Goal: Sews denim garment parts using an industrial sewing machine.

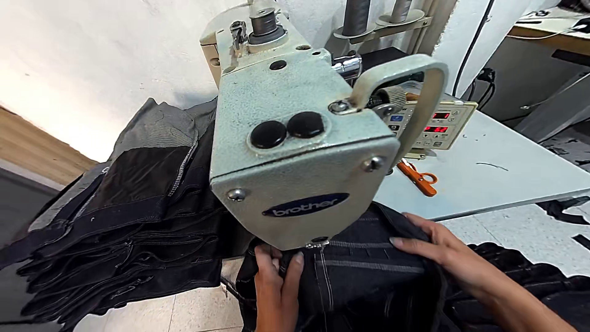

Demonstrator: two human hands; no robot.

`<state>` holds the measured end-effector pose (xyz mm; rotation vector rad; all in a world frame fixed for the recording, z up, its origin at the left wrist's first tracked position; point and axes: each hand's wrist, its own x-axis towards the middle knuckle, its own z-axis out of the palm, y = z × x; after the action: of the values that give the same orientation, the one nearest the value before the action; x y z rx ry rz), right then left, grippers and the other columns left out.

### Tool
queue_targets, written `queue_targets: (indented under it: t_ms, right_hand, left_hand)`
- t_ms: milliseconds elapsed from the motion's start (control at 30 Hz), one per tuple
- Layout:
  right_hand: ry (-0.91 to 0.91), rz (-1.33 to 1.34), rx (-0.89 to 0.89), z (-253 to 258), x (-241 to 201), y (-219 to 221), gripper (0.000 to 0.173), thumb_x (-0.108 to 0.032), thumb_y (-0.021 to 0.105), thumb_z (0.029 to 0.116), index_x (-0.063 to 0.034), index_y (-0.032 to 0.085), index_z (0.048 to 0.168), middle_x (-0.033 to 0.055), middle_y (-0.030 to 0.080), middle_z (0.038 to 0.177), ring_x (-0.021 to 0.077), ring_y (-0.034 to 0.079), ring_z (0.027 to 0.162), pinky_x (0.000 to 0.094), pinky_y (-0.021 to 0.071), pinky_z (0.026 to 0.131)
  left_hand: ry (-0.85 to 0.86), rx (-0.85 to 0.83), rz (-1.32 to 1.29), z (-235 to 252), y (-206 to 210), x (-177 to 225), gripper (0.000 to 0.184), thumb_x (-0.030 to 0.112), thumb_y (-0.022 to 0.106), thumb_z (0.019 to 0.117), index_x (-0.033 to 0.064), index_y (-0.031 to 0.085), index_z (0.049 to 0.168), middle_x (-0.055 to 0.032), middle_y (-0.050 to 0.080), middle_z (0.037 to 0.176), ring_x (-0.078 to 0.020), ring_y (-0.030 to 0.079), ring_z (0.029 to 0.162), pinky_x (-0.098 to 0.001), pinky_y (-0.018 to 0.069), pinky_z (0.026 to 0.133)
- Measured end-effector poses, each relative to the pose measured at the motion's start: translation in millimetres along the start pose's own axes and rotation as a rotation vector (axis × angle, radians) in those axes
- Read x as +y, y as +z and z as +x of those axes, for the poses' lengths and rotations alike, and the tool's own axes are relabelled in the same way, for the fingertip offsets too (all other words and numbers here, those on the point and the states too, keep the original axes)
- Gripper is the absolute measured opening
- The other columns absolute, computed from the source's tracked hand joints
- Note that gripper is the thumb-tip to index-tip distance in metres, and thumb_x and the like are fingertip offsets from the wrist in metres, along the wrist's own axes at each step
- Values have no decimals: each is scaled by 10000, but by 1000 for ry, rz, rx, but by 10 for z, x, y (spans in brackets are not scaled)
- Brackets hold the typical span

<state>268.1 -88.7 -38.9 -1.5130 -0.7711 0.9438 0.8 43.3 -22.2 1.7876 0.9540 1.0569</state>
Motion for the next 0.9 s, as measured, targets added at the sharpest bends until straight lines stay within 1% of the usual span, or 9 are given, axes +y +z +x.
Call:
queue_targets:
  t_ms: [33, 100, 167, 233, 333, 500, 600, 767, 900]
  right_hand:
    - [28, -19, 27, 101, -50, 31, 260, -233, 736, 768, -149, 680, 1008, -15, 736, 849, 93, 713, 757, 281, 603, 676]
    - [7, -40, 49, 292, -114, 73, 205, -195, 721, 783, -136, 672, 973, 1, 717, 804, 101, 693, 705, 277, 581, 624]
    - [-41, -70, 32, 412, -171, 71, 207, -188, 720, 787, -139, 684, 986, 0, 721, 811, 97, 693, 709, 277, 577, 620]
    - [-60, -96, 22, 455, -218, 78, 155, -184, 722, 778, -171, 686, 928, -26, 713, 769, 72, 679, 680, 258, 564, 603]
    - [-64, -138, 23, 450, -244, 109, 107, -185, 713, 772, -229, 676, 862, -78, 685, 720, 22, 646, 643, 219, 538, 577]
    - [-49, -151, 37, 436, -264, 113, 99, -187, 704, 749, -247, 678, 824, -99, 672, 684, -11, 622, 604, 185, 510, 541]
    - [-42, -147, 28, 427, -246, 97, 110, -169, 701, 763, -241, 680, 842, -96, 680, 696, -9, 626, 610, 182, 514, 544]
    - [-95, -135, 7, 426, -214, 86, 97, -233, 731, 773, -268, 691, 854, -114, 690, 725, -18, 638, 647, 183, 532, 582]
    - [-128, -275, 16, 379, -265, 65, 211, -371, 744, 791, -248, 683, 951, -113, 691, 752, -1, 660, 689, 224, 557, 622]
  left_hand:
    - [-8, 40, -33, 63, 45, -18, 500, 142, 690, 879, -132, 461, 1227, -72, 679, 949, -16, 677, 896, -214, 574, 819]
    - [-1, 89, -76, 173, 109, -54, 598, 116, 674, 850, -176, 407, 1299, -91, 701, 1038, -7, 689, 1000, -204, 573, 903]
    - [1, 111, -54, 178, 121, -52, 584, 114, 679, 845, -183, 424, 1278, -98, 709, 1025, 1, 693, 985, -197, 572, 896]
    - [5, 100, -40, 120, 95, -51, 543, 125, 680, 873, -174, 427, 1250, -103, 691, 1003, -7, 683, 965, -209, 570, 882]
    - [1, 106, -52, 46, 83, -61, 491, 129, 682, 894, -140, 423, 1212, -62, 678, 956, 17, 672, 902, -190, 573, 832]
    - [10, 97, -69, 32, 75, -35, 433, 95, 678, 899, -113, 429, 1186, -29, 679, 946, 38, 672, 901, -171, 572, 835]
    - [38, 91, -57, 43, 79, -71, 427, 109, 682, 896, -111, 441, 1172, -22, 677, 936, 42, 669, 886, -165, 572, 824]
    - [50, 56, -31, 55, 20, -103, 426, 144, 706, 900, -91, 456, 1152, -25, 686, 907, 21, 674, 856, -190, 581, 803]
    - [29, -8, 7, 64, -136, -74, 438, 163, 704, 922, -81, 455, 1186, 1, 713, 893, 12, 688, 836, -213, 594, 786]
